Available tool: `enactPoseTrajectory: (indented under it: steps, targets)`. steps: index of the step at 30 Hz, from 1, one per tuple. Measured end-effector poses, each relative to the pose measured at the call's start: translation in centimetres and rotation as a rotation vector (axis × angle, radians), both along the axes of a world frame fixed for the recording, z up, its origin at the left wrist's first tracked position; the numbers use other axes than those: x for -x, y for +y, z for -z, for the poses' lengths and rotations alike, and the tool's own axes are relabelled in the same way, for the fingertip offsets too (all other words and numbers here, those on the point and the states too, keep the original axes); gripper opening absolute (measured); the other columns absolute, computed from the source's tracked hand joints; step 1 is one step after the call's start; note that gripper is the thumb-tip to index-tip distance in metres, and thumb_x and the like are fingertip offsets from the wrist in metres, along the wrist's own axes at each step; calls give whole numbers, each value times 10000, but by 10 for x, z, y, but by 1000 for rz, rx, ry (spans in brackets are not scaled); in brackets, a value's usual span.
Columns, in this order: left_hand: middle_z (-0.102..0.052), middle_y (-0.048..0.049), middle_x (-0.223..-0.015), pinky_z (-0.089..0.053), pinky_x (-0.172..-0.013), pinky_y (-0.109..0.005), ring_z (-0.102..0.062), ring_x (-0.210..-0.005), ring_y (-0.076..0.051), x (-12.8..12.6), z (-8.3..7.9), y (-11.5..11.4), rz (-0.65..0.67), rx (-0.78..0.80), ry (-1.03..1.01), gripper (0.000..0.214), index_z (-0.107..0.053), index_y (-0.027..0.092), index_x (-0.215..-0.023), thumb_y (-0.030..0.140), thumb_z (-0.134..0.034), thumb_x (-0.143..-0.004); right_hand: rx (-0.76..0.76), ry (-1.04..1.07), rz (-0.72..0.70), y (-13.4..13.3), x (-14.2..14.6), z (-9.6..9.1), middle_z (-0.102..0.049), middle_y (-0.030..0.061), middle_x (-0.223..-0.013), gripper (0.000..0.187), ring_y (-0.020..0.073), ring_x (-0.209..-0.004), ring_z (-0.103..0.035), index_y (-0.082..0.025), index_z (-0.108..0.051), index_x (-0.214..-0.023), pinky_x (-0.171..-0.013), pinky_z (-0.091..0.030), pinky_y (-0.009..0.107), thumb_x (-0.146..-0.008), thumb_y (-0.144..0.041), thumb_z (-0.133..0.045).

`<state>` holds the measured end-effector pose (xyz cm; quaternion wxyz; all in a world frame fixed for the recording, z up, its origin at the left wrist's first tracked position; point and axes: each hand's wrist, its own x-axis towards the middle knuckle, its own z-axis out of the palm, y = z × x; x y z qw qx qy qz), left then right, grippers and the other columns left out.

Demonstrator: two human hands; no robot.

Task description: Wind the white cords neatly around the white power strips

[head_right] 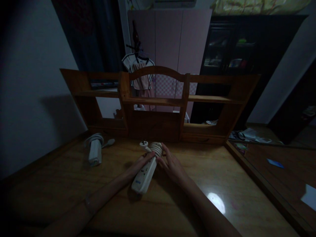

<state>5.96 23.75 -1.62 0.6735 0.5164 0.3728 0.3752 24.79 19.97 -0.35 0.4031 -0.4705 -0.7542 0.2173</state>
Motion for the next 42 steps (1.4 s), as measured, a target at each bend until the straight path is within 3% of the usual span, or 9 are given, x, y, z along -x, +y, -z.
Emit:
enactPoseTrajectory:
  steps: [10, 18, 29, 37, 42]
  targets:
    - [-657, -38, -762, -421, -627, -244, -567, -622, -137, 0, 5, 5, -23, -39, -35, 567, -667, 141, -986, 649, -561, -758, 15, -13, 8, 1, 1, 0, -564, 84, -1286, 620, 215, -1141, -565, -275, -196, -1491, -980, -439, 408, -950, -438, -450]
    - [-660, -47, -759, -432, -677, -266, -582, -658, -162, -1, 10, 9, -33, -62, -35, 564, -671, 136, -945, 652, -542, -758, 15, -24, -3, 0, 2, -2, -503, 92, -1363, 632, 211, -1161, -551, -273, -184, -1495, -997, -428, 403, -950, -447, -452]
    - [-685, -79, -959, -433, -811, -276, -600, -869, -210, -1, 5, 4, -64, -142, -10, 542, -673, 150, -996, 628, -519, -791, 22, -10, -3, -4, 3, -5, -537, 97, -1312, 628, 225, -1129, -562, -270, -179, -1498, -976, -433, 416, -954, -453, -435]
    - [-644, -41, -682, -431, -727, -273, -600, -739, -200, 3, 9, 6, -54, -107, 80, 543, -683, 139, -906, 642, -521, -780, 68, 39, -29, -3, 4, -4, -598, 99, -1192, 653, 213, -970, -632, -251, -163, -1499, -903, -486, 406, -948, -466, -437]
    - [-653, -49, -709, -429, -684, -271, -587, -691, -185, 0, 10, 6, -49, -82, 71, 585, -678, 131, -942, 664, -506, -772, 93, 61, -33, -1, 4, -1, -580, 91, -1223, 638, 203, -955, -641, -283, -159, -1497, -894, -497, 400, -952, -460, -439]
